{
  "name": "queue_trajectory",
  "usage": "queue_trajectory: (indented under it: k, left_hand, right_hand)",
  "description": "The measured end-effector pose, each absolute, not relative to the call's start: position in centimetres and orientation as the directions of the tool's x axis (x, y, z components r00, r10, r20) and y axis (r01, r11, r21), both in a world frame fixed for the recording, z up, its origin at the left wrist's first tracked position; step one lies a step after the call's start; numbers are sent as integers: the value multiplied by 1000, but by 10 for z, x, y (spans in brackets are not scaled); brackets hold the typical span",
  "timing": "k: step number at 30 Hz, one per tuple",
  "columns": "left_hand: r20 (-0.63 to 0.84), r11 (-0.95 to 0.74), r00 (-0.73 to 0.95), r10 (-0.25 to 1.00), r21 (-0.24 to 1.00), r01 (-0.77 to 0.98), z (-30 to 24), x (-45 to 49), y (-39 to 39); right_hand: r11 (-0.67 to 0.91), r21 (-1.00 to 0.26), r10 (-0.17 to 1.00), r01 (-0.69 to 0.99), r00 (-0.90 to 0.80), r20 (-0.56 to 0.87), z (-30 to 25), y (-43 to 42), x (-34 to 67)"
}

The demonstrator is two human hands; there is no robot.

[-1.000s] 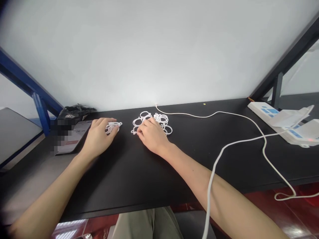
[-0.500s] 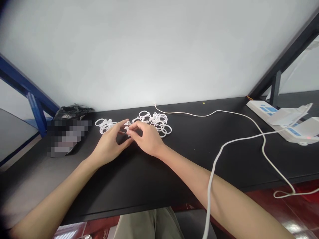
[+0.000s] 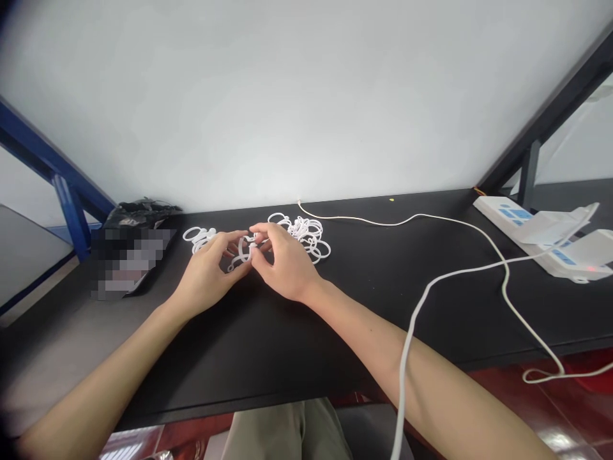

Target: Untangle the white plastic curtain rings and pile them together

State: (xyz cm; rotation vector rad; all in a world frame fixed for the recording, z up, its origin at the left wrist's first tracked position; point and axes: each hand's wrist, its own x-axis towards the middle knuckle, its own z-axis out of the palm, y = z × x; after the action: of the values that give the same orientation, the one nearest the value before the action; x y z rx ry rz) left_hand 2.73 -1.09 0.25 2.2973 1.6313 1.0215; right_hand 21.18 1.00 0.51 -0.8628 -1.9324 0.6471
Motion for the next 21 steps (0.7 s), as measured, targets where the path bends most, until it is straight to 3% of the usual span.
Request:
queue_trajectory:
  k: [9, 18, 21]
  left_hand:
    - [386, -357, 121, 914, 627, 693, 7, 24, -10]
    - [322, -345, 154, 934, 702, 624, 8, 25, -12]
    - [308, -309, 121, 944, 695, 650, 8, 24, -10]
  right_hand:
    - [616, -622, 781, 484, -478, 402, -2, 14, 210]
    - [564, -675, 817, 476, -442, 371, -1, 17, 211]
    - [537, -675, 843, 507, -355, 404, 2, 18, 212]
